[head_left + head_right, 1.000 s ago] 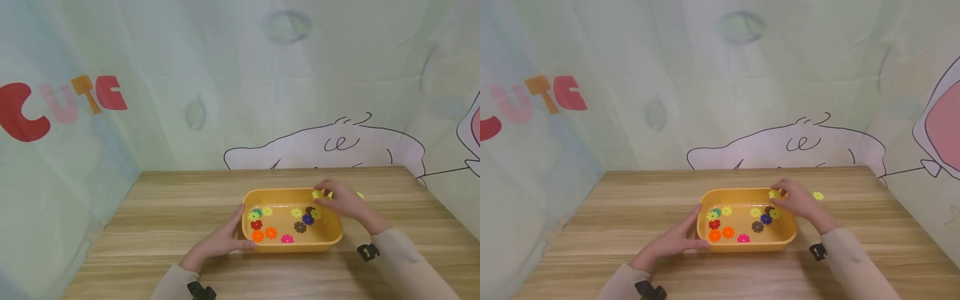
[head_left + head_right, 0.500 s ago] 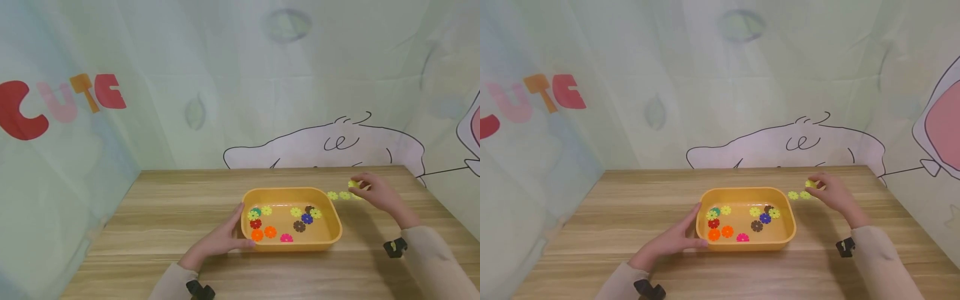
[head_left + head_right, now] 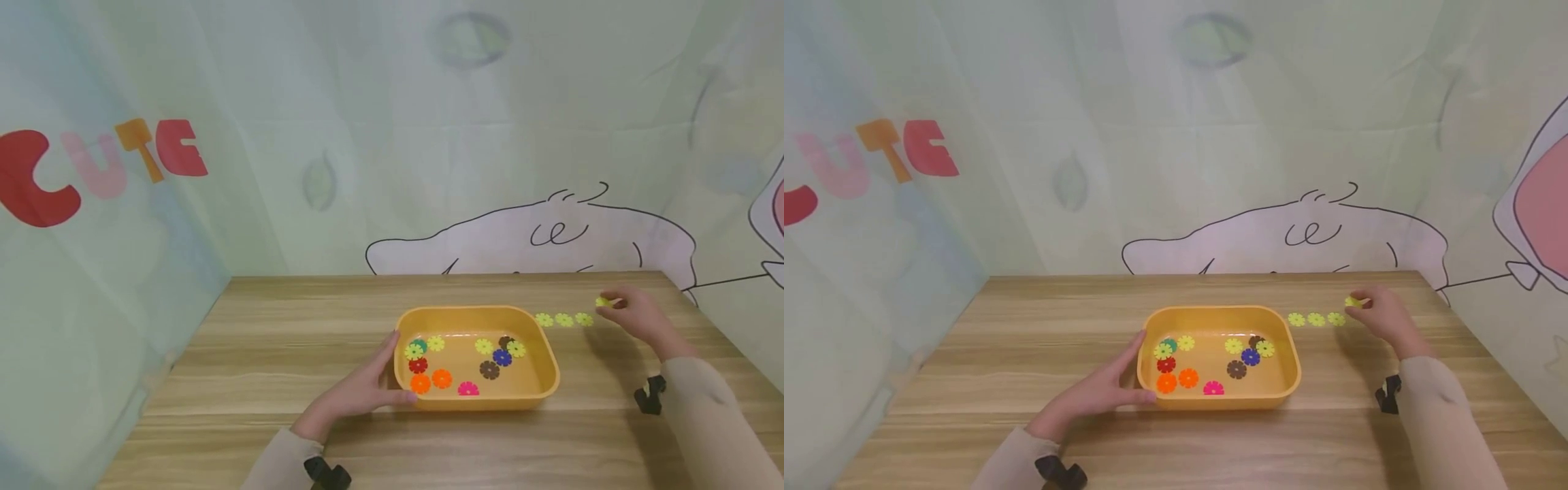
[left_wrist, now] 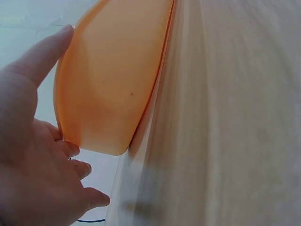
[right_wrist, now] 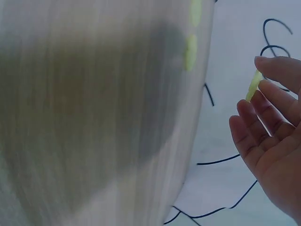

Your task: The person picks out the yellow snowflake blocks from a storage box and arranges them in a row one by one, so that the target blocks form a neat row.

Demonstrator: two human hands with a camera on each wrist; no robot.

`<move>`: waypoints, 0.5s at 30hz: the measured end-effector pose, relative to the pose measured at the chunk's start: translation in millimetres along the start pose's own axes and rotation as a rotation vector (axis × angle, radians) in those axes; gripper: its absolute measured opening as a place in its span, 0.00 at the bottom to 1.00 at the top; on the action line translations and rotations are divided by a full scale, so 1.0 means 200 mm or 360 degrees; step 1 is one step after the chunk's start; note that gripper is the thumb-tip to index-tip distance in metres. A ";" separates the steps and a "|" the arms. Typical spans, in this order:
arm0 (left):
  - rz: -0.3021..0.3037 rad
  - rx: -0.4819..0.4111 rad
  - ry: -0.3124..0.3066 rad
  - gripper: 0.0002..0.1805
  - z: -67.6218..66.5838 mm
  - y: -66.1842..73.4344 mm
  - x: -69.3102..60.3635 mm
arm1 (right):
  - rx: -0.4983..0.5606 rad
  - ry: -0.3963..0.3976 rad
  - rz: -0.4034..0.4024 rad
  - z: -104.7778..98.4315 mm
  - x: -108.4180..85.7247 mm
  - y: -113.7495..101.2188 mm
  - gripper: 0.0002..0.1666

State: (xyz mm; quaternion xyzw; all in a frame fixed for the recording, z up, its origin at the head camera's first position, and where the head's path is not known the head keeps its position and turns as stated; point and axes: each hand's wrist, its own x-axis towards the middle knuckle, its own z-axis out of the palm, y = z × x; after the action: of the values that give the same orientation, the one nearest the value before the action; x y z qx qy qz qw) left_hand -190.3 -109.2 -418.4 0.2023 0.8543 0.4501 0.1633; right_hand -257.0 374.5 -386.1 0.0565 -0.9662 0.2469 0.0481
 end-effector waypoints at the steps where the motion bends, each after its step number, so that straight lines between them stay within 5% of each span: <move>1: 0.0002 0.0002 -0.0002 0.61 0.00 0.00 0.00 | 0.0004 -0.0005 0.0017 0.00 0.00 0.01 0.27; 15: -0.0005 -0.0024 -0.0011 0.61 0.00 0.00 0.00 | 0.0115 -0.0077 0.0127 0.04 0.01 0.15 0.27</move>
State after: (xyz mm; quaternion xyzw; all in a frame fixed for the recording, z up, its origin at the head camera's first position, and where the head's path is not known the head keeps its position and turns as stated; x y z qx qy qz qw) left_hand -189.5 -109.0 -418.8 0.2013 0.8506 0.4556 0.1684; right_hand -263.8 396.3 -407.2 0.0258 -0.9590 0.2820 0.0127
